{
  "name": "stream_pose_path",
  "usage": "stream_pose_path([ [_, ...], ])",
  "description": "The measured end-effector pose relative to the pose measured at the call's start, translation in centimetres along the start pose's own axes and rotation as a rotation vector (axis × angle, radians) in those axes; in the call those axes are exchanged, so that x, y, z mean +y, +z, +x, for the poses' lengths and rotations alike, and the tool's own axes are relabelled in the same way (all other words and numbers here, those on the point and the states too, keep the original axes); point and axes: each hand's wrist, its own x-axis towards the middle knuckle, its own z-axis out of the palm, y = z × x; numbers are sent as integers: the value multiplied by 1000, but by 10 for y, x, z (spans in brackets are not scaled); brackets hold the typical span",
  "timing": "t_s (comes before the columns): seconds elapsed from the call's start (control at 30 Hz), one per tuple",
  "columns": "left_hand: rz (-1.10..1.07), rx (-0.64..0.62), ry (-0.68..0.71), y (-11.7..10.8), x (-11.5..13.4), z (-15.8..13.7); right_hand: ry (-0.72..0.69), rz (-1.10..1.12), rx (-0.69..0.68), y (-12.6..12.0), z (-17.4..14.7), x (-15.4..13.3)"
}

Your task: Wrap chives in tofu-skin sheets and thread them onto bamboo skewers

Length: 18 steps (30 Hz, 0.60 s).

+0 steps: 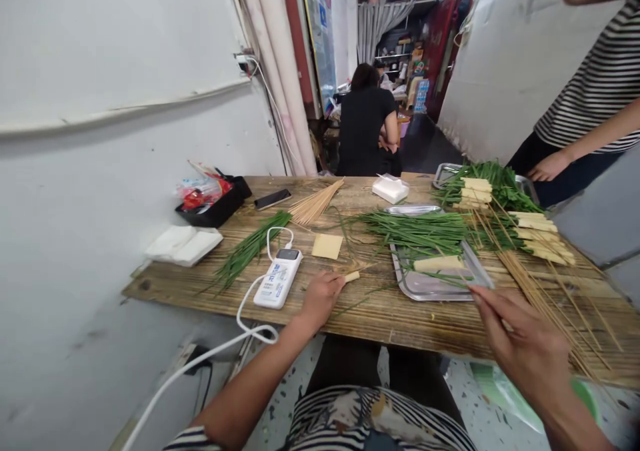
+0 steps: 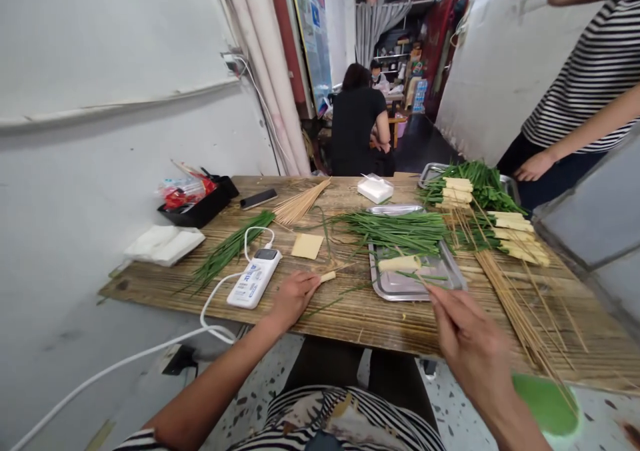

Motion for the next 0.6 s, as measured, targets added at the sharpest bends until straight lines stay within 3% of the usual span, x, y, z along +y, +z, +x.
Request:
stream_pose_path([
  [0.1,-59,8,-35,1,-3,0,29,253,-104,21,-12,-36],
  [0.23,-110,-48,-32,-1,-7,3,125,454,-310,73,-31,-58],
  [0.4,-130,-42,-29,-3,-8,4,130,265,-455,115,-37,-51],
  [0.6,-138,-43,6,-3,-9,3,53,8,-583,121,-37,-48],
])
